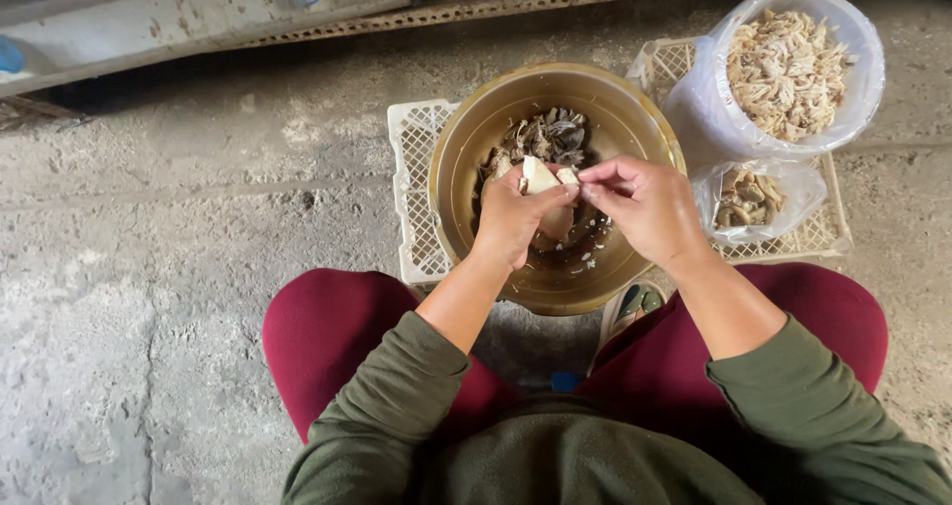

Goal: The person sits on the floor and uses both hands to shred cooked chicken meat from bones. The shredded meat is placed into a nearby container, while the bones and scraps remain in the central bowl.

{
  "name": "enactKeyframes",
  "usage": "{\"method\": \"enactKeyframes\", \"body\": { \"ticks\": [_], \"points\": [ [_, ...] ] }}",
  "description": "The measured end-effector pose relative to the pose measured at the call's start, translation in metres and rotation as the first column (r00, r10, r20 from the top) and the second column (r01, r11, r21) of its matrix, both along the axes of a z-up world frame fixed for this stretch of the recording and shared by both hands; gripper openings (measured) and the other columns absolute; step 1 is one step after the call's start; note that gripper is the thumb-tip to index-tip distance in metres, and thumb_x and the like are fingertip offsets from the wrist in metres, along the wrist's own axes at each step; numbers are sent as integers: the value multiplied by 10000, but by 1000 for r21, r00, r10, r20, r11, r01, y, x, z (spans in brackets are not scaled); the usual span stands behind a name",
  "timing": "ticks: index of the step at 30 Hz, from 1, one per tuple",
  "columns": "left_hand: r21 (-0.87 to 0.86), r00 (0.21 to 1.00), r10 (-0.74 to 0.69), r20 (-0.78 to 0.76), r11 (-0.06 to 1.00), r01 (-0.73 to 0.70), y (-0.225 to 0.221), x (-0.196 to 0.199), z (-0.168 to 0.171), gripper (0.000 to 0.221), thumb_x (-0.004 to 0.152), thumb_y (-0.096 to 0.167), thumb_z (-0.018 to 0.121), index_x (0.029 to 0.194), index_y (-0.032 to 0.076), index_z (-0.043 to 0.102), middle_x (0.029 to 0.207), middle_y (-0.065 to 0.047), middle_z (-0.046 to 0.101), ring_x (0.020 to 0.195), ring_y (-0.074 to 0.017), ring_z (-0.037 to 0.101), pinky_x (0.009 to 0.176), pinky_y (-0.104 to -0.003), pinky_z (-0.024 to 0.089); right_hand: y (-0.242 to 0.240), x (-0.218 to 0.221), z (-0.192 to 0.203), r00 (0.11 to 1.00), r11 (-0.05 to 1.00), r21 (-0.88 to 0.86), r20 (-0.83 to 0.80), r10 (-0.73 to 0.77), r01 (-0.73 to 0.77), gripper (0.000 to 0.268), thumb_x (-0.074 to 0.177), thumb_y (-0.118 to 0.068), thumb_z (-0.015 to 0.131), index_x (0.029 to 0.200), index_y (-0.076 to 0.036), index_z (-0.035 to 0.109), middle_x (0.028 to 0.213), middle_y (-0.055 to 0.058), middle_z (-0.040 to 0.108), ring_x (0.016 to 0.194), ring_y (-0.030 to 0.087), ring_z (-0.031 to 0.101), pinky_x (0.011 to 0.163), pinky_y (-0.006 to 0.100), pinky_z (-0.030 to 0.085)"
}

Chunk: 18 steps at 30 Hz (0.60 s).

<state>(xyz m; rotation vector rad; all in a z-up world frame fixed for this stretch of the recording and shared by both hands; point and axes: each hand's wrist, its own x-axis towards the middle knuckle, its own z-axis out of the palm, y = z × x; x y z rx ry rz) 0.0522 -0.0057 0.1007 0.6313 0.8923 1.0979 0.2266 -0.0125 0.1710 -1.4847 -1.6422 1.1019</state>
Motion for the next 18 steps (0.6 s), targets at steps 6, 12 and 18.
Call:
{"method": "enactKeyframes", "body": {
  "ticks": [6,12,18],
  "points": [
    [32,999,-18,-30,999,19,6,5,2,240,837,-29,772,1062,-25,686,935,-88,740,818,-134,706,748,-264,575,4,15,-5,991,993,-117,131,-10,26,145,885,-110,808,1007,-32,801,844,49,781,720,94,633,661,237,504],
    [54,998,-30,-51,998,33,9,10,1,217,839,-73,727,1043,-20,675,925,-83,732,811,-130,707,733,-264,592,14,19,-4,965,990,-136,-261,4,-41,264,834,-118,782,1063,-25,690,935,5,763,848,52,717,785,233,597],
    [42,998,-38,-40,998,40,8,9,8,187,856,-83,720,1016,-6,663,893,-77,714,782,-124,688,708,-262,583,11,18,-7,989,997,-74,144,-11,22,252,810,-46,769,1055,7,743,903,67,776,786,107,718,731,265,575]
  ]
}}
